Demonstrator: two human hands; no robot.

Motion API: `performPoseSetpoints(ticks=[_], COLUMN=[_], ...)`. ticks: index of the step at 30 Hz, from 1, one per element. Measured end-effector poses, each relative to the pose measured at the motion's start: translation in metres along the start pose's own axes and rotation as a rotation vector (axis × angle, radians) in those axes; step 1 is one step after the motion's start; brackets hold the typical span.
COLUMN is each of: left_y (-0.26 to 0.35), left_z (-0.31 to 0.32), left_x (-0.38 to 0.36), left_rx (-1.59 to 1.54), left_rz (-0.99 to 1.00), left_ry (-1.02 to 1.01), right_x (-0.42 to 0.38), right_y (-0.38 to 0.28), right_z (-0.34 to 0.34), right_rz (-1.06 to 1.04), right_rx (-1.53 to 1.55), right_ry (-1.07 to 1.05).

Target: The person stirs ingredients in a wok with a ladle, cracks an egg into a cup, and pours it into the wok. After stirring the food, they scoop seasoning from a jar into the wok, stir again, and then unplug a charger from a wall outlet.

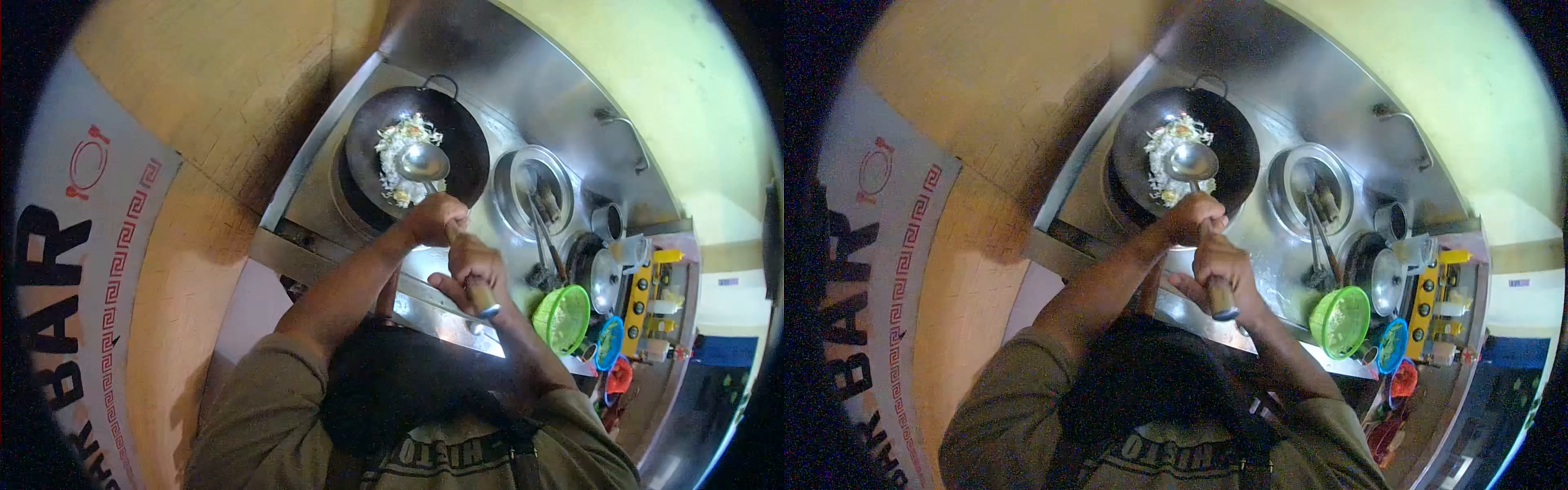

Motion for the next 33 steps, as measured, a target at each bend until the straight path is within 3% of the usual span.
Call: performPoseSetpoints(ticks=[2,3,5,6,7,9,11,12,13,15,16,17,19,22,25,27,29,31,32,33], left_y=[-0.001,0.019,0.022,0.028,0.04,0.037,0.055,0.035,0.028,0.044,0.07,0.058,0.029,0.016,0.001,0.009,0.015,0.01,0.007,0.018], left_z=[0.021,-0.037,-0.022,-0.037,-0.045,-0.054,-0.067,-0.058,-0.046,-0.046,-0.053,-0.03,-0.01,-0.004,-0.012,-0.009,-0.015,-0.022,-0.022,-0.025], left_x=[0.006,0.008,0.017,0.018,0.003,-0.021,-0.036,-0.036,-0.038,0.007,0.033,0.024,0.013,0.014,0.014,0.008,-0.005,0.01,0.02,0.031], left_rx=[-0.131,0.15,-0.195,-0.022,0.131,0.035,0.099,0.009,-0.091,-0.158,-0.248,-0.262,-0.095,-0.008,0.042,-0.156,-0.154,-0.066,-0.1,-0.128], left_rz=[0.075,0.233,-0.212,-0.014,0.178,-0.027,0.007,-0.046,-0.122,-0.162,-0.177,-0.085,-0.13,-0.067,-0.179,-0.289,-0.135,-0.202,-0.299,-0.212], left_ry=[-0.004,0.031,-0.122,-0.028,0.058,-0.055,0.013,-0.073,-0.162,-0.039,-0.019,0.005,-0.092,-0.077,-0.133,-0.088,-0.053,-0.087,-0.044,-0.019], right_x=[-0.017,0.009,0.022,0.02,0.017,-0.01,-0.006,-0.011,-0.011,0.022,0.028,0.026,0.008,0.013,0.007,0.016,-0.004,0.005,0.012,0.027], right_y=[0.008,-0.002,-0.024,-0.036,-0.034,-0.038,-0.071,-0.064,-0.055,-0.035,-0.049,-0.05,-0.044,-0.032,-0.036,-0.033,-0.024,-0.019,-0.012,-0.022], right_z=[-0.015,0.015,-0.008,0.0,0.013,0.045,0.051,0.056,0.044,0.0,-0.013,-0.013,-0.003,-0.004,-0.01,-0.014,0.006,0.006,-0.011,-0.022], right_rz=[-0.03,-0.007,0.244,0.055,0.035,0.034,-0.074,-0.049,0.07,0.238,0.286,0.199,0.035,0.051,0.125,0.157,-0.022,0.0,0.163,0.191], right_rx=[-0.015,-0.065,-0.002,0.044,0.003,0.01,0.057,0.037,0.016,-0.019,-0.007,-0.023,-0.048,-0.068,-0.011,0.025,-0.054,-0.15,-0.158,-0.034], right_ry=[0.011,0.055,0.17,0.115,0.044,-0.02,0.03,-0.021,0.028,0.117,0.102,0.092,0.061,0.09,0.155,0.182,0.065,0.061,0.127,0.184])
Point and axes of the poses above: each hand's wrist, its own x-axis towards the middle knuckle, its own z-axis out of the palm, y = z × x, the point moved 8 cm from there along x, towards the middle knuckle, and after that the axes turned 11 degrees about y, right-handed, at the moved point
